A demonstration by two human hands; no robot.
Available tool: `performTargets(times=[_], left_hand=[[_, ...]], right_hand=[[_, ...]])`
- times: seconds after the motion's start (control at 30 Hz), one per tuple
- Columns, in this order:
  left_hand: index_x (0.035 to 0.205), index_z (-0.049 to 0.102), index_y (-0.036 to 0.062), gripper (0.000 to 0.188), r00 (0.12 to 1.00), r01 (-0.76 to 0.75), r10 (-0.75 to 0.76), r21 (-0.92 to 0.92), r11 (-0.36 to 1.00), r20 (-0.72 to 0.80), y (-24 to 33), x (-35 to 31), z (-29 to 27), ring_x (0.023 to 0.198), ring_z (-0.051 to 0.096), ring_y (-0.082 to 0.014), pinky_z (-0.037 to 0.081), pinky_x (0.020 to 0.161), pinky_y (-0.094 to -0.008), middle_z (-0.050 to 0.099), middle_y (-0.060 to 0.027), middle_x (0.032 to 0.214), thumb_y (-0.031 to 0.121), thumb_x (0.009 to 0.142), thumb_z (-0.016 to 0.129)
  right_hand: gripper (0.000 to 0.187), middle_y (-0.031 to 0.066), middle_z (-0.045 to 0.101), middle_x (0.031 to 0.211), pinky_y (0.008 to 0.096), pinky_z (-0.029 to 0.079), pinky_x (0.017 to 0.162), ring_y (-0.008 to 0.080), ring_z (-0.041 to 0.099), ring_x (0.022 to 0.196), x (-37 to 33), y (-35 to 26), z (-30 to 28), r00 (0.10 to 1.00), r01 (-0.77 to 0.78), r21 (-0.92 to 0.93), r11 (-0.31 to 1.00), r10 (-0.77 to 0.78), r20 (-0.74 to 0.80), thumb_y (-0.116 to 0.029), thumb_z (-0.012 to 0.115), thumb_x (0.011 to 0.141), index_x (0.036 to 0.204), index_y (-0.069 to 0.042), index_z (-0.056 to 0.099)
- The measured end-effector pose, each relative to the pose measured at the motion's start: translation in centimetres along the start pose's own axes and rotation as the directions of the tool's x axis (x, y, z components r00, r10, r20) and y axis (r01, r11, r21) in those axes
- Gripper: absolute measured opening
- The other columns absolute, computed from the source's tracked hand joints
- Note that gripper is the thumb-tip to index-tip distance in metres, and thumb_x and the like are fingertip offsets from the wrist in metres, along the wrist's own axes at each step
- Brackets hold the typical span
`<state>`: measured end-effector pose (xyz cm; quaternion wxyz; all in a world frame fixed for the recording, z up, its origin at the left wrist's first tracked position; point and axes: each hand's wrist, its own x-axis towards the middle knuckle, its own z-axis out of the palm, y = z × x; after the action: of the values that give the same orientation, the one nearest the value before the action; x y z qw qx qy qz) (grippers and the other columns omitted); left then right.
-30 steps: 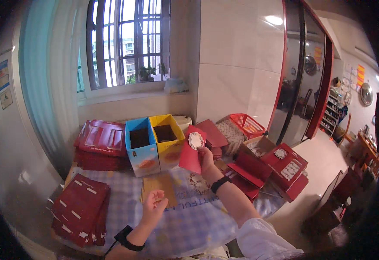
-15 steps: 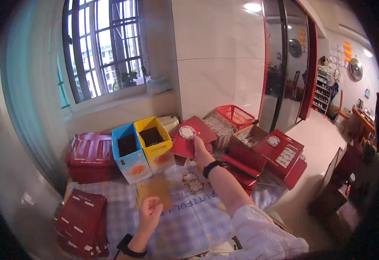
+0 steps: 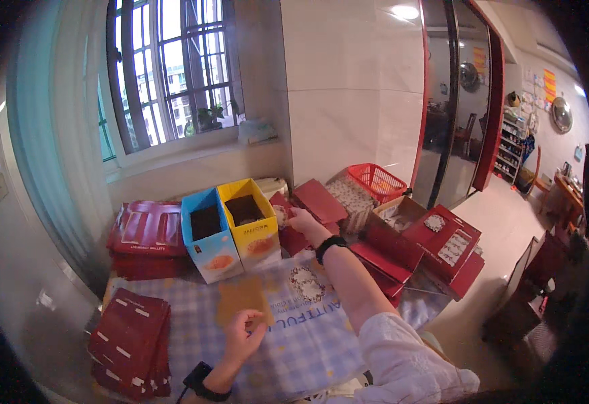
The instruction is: Assembling decorative paper packets by placing paper lace doilies into red paper folders.
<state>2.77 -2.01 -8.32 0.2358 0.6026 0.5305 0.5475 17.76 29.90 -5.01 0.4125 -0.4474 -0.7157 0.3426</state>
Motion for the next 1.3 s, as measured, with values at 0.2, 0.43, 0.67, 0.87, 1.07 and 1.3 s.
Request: performTargets(times=[0.2,0.43,0.67,0.87,1.07,1.3], left_hand=[[0.089,0.058,0.0042,0.023,1.0,-0.021,0.021,0.068,0.997,0.008,-0.1,-0.1,-0.7,0.074,0.055,-0.0198,0.045,0.064,-0.0273,0.056,-0.0096,0.086,0.013,0.069,0.065],[0.091,0.057,0.005,0.024,0.998,0.017,-0.02,0.05,0.999,0.064,0.8,-0.3,-0.3,0.085,0.052,-0.0235,0.041,0.072,-0.0315,0.053,-0.0108,0.09,0.017,0.071,0.063],[0.089,0.054,0.0042,0.021,0.993,-0.1,0.092,0.101,0.99,0.077,0.7,-0.6,0.0,0.088,0.051,-0.0282,0.041,0.074,-0.0349,0.052,-0.0132,0.091,0.01,0.07,0.062],[0.088,0.053,0.0034,0.023,0.984,-0.178,0.174,0.177,0.968,0.037,1.4,-0.7,-0.2,0.084,0.051,-0.0295,0.041,0.073,-0.0348,0.052,-0.0136,0.089,0.006,0.068,0.062],[0.089,0.054,0.0051,0.023,0.984,-0.16,0.136,0.241,0.957,0.111,4.0,-0.7,-0.2,0.088,0.051,-0.0278,0.041,0.077,-0.0344,0.053,-0.0119,0.091,0.006,0.067,0.062],[0.086,0.055,0.0046,0.022,0.969,-0.244,0.219,0.314,0.918,0.114,3.9,-0.9,0.0,0.082,0.051,-0.0275,0.041,0.073,-0.0357,0.056,-0.0094,0.083,0.006,0.065,0.062]], right_hand=[[0.028,0.0157,0.06,0.095,0.0393,0.046,0.075,0.0322,0.057,0.088,-0.4,-3.6,2.5,0.997,0.075,-0.437,0.896,-0.077,0.014,-0.024,0.058,0.072,0.096,-0.01,0.061],[0.017,0.0179,0.061,0.074,0.0427,0.048,0.07,0.0327,0.059,0.077,0.4,0.2,4.2,0.91,0.306,-0.659,0.687,-0.415,-0.01,-0.013,0.049,0.076,0.077,-0.002,0.061],[0.02,0.0164,0.061,0.083,0.0403,0.047,0.071,0.0321,0.059,0.078,0.9,-3.4,-1.0,0.975,0.22,-0.567,0.794,-0.191,0.111,-0.022,0.053,0.074,0.084,-0.008,0.064],[0.026,0.0159,0.061,0.084,0.0385,0.047,0.069,0.0315,0.059,0.076,-4.8,-11.0,-9.1,0.969,0.228,-0.566,0.792,-0.128,0.212,-0.024,0.053,0.074,0.091,-0.008,0.063],[0.048,0.02,0.059,0.083,0.0394,0.046,0.072,0.0352,0.057,0.08,-12.4,-9.1,-16.8,0.914,0.341,-0.663,0.666,-0.071,0.399,-0.046,0.056,0.072,0.091,-0.002,0.059],[0.051,0.0236,0.051,0.102,0.0421,0.043,0.08,0.0358,0.053,0.093,-18.6,-3.6,-20.7,0.995,-0.068,-0.914,0.4,0.09,-0.035,-0.035,0.062,0.069,0.106,-0.002,0.047]])
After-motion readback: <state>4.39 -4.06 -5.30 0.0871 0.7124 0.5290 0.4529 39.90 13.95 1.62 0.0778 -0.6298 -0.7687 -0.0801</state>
